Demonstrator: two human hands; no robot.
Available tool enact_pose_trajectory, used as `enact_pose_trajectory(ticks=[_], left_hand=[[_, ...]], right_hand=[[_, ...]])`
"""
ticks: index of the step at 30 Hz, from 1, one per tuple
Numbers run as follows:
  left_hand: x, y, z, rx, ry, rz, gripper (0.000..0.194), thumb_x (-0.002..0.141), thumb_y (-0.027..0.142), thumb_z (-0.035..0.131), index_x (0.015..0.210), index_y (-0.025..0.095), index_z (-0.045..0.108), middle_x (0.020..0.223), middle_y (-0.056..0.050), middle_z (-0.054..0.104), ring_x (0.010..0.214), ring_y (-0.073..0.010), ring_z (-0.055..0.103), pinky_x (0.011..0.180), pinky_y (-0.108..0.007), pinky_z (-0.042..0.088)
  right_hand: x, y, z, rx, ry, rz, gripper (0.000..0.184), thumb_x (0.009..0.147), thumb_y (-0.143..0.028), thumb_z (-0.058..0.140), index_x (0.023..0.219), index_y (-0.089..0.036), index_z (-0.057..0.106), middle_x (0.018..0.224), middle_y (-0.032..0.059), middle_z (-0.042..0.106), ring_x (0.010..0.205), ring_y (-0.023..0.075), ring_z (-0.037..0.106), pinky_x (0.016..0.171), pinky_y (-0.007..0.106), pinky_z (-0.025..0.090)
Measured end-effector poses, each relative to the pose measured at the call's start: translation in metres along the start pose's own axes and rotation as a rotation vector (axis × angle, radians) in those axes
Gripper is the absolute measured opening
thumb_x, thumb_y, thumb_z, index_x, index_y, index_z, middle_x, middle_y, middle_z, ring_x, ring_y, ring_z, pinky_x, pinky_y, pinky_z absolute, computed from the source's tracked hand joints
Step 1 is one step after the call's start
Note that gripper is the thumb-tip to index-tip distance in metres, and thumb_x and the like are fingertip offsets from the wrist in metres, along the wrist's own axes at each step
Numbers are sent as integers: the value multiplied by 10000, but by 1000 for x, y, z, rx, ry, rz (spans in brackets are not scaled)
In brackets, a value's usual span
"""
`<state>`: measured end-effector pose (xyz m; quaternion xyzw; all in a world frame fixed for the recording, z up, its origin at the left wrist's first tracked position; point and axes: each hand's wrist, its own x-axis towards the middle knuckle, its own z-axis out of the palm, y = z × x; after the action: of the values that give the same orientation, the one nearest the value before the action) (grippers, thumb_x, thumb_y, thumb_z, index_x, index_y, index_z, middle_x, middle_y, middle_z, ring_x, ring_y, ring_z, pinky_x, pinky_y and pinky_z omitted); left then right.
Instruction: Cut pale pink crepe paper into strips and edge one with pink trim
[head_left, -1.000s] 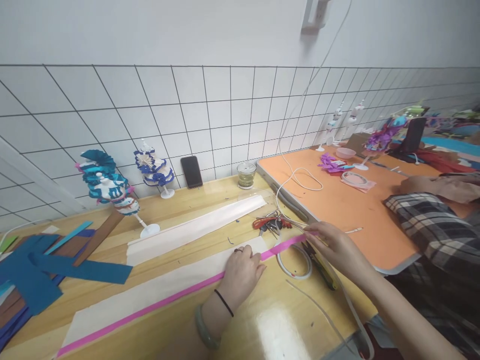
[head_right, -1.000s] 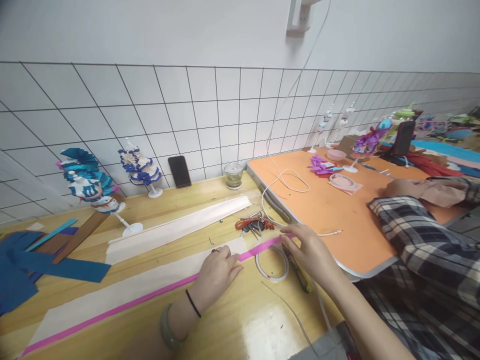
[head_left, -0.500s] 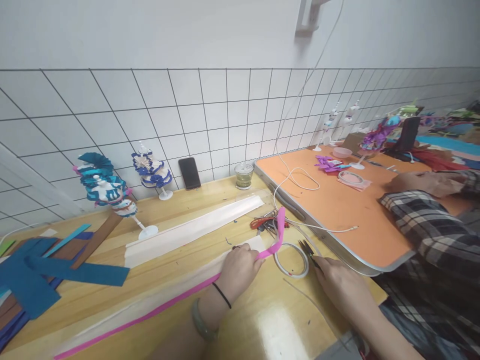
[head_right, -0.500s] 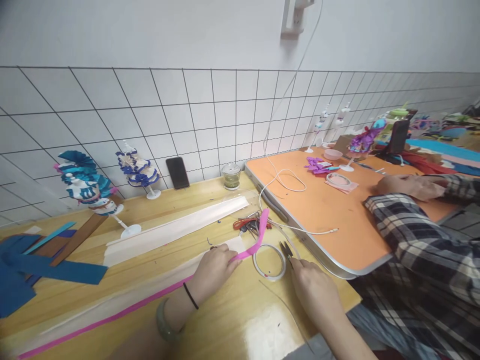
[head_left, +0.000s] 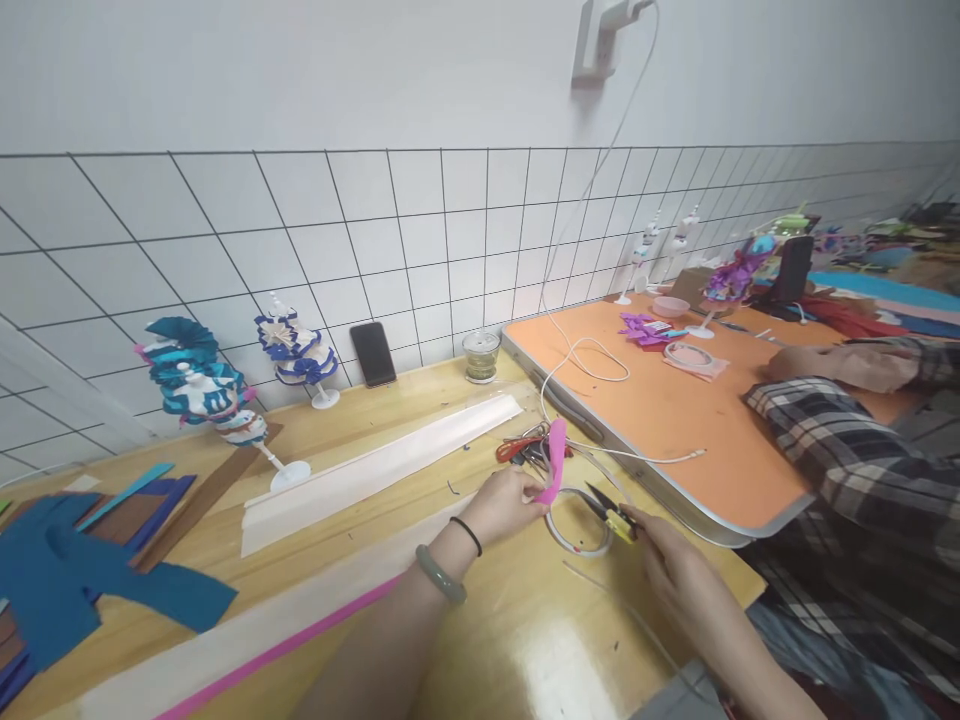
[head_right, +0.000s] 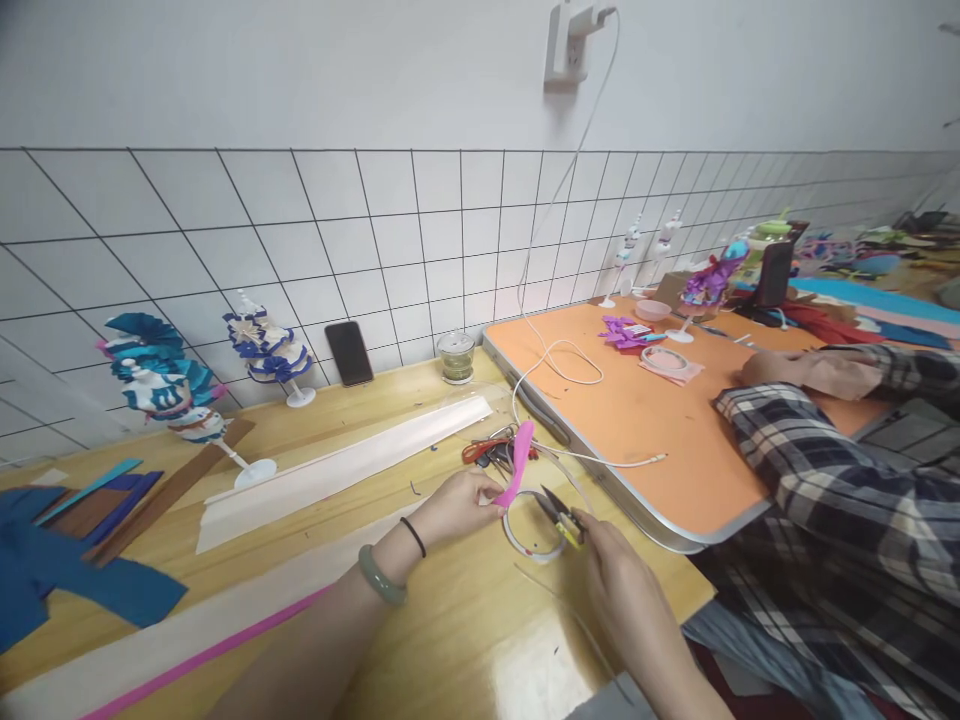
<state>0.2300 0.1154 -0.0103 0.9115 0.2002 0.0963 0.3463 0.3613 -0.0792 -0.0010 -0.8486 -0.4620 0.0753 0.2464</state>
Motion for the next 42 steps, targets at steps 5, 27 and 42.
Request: enact_pose_trajectory(ticks=[5,27,42], left_hand=[[6,-6,0,-118,-28,56,157,747,283,545,776,172,651,740,4,589,712,-127,513,628,-209,374],[10,-31,-9,-514,-222,32,168,748,259,561,817,125,636,794,-29,631,679,-117,544,601,-208,393],[9,-35,-10,-522,-221,37,179,742,253,555,844,131,637,783,-31,624,673,-112,542,609,-208,404]], right_hand=[[-7,-20,6,128,-173,38,426,814,-486,392,1086,-205,560,1121,77,614,1036,236,553,827,292,445],[-2,-62,30,-193,-225,10,327,890,-359,281,1119,-224,473,935,81,642,770,235,639,606,294,425],[0,-69,33,-259,-212,-14,313,899,-366,274,1115,-240,463,959,61,644,776,220,642,598,288,436]])
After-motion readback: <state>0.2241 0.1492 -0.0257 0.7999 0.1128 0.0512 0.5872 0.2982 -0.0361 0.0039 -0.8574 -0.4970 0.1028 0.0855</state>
